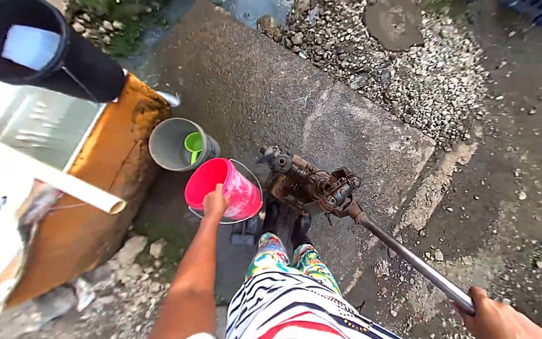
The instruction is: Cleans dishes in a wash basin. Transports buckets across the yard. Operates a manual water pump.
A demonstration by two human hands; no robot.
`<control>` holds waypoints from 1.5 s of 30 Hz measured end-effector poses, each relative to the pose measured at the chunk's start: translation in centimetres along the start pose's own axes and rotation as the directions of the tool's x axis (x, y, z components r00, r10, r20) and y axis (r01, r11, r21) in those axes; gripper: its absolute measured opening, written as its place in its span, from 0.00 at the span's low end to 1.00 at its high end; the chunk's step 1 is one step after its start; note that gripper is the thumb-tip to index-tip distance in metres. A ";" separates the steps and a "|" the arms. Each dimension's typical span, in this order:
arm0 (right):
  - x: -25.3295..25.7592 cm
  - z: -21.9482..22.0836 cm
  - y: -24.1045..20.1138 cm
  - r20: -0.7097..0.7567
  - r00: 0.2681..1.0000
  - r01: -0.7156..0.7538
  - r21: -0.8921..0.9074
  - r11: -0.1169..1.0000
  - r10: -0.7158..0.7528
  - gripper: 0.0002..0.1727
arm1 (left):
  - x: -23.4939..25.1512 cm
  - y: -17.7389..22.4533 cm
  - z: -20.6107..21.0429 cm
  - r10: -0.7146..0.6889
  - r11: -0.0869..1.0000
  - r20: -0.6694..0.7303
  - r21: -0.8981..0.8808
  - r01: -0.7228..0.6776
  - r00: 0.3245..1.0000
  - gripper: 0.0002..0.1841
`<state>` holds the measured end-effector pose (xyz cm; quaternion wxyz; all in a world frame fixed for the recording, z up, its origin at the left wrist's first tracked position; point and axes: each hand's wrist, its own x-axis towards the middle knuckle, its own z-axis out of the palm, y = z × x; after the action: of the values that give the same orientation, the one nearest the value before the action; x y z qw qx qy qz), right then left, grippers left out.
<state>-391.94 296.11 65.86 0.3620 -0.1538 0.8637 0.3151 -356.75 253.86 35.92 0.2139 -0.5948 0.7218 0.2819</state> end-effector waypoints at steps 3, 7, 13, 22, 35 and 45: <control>2.5 2.0 -0.3 0.092 0.995 -0.024 0.003 1.000 0.024 0.25 | 0.7 0.2 0.4 0.007 1.000 0.007 -0.002 -0.007 1.000 0.25; 12.0 9.7 1.4 0.178 0.982 -0.071 0.073 0.995 0.057 0.20 | 1.0 0.4 0.5 0.005 0.998 0.023 0.057 -0.006 1.000 0.24; 25.8 12.3 3.2 0.048 0.981 0.185 0.090 0.979 -0.190 0.26 | -0.9 2.2 -0.3 -0.024 0.992 0.008 0.124 0.023 1.000 0.25; 35.6 18.1 -4.7 0.149 0.972 0.131 0.311 0.941 -0.184 0.29 | -4.7 2.8 0.3 -0.020 0.986 -0.063 0.164 0.030 0.998 0.23; 10.8 10.5 2.2 0.199 0.980 -0.021 0.128 0.992 -0.005 0.28 | -1.3 1.7 -0.4 0.060 0.998 -0.058 0.033 -0.058 0.997 0.26; 5.1 3.1 -1.0 0.167 0.983 -0.085 0.032 0.996 0.078 0.20 | 1.6 3.8 -2.0 0.043 0.999 -0.023 -0.001 -0.043 0.999 0.27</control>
<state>-393.34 297.22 60.05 0.4220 -0.0846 0.8423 0.3246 -360.78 251.86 37.02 0.1989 -0.5825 0.7366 0.2802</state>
